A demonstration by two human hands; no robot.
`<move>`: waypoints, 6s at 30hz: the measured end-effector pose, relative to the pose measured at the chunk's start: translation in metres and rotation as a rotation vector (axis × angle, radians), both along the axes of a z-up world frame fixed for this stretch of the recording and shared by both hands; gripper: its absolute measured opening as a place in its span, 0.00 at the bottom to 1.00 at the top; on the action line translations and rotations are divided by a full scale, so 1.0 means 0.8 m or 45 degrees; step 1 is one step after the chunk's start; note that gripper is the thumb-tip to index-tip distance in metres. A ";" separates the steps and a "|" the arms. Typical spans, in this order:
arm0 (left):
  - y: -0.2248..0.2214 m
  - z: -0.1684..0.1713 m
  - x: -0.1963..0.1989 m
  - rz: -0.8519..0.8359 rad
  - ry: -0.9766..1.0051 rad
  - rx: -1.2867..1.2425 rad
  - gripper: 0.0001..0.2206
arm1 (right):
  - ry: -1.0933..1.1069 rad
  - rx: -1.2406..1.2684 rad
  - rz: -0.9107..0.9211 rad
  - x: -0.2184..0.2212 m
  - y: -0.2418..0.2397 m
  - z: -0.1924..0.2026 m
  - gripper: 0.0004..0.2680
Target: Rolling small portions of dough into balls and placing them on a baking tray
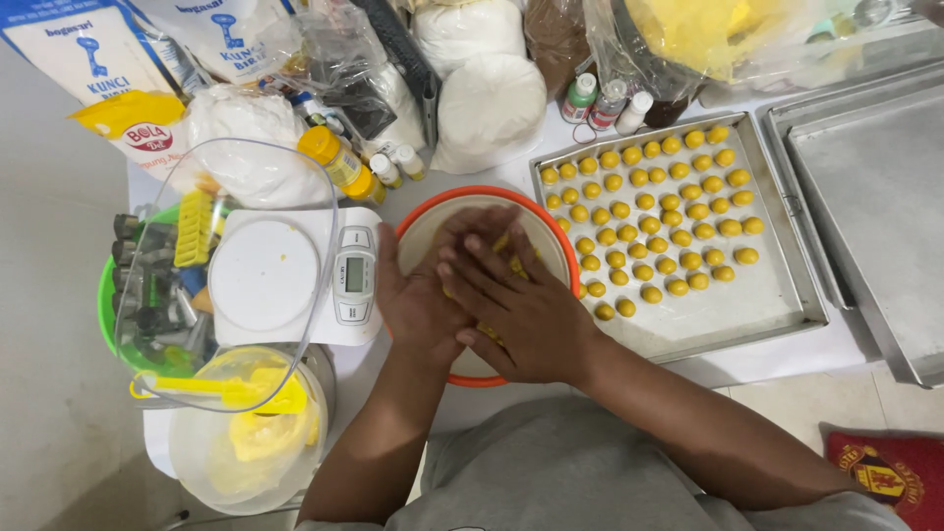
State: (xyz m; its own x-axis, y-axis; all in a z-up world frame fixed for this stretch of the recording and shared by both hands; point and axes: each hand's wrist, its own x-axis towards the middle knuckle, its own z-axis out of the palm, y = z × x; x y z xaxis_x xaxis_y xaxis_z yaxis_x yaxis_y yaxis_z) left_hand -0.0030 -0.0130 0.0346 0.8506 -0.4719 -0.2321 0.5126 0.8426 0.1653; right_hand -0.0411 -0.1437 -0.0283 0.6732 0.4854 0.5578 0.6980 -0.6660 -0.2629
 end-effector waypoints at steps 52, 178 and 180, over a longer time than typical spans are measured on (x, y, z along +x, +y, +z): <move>-0.002 -0.068 -0.007 0.054 -0.444 0.297 0.35 | 0.010 0.429 -0.103 -0.001 -0.008 0.001 0.15; 0.069 -0.112 -0.017 -0.629 -1.640 3.346 0.11 | 0.748 0.104 -0.591 -0.131 -0.135 -0.035 0.06; 0.065 -0.124 -0.013 -0.631 -1.613 3.419 0.09 | 0.723 0.132 -0.579 -0.128 -0.137 -0.038 0.06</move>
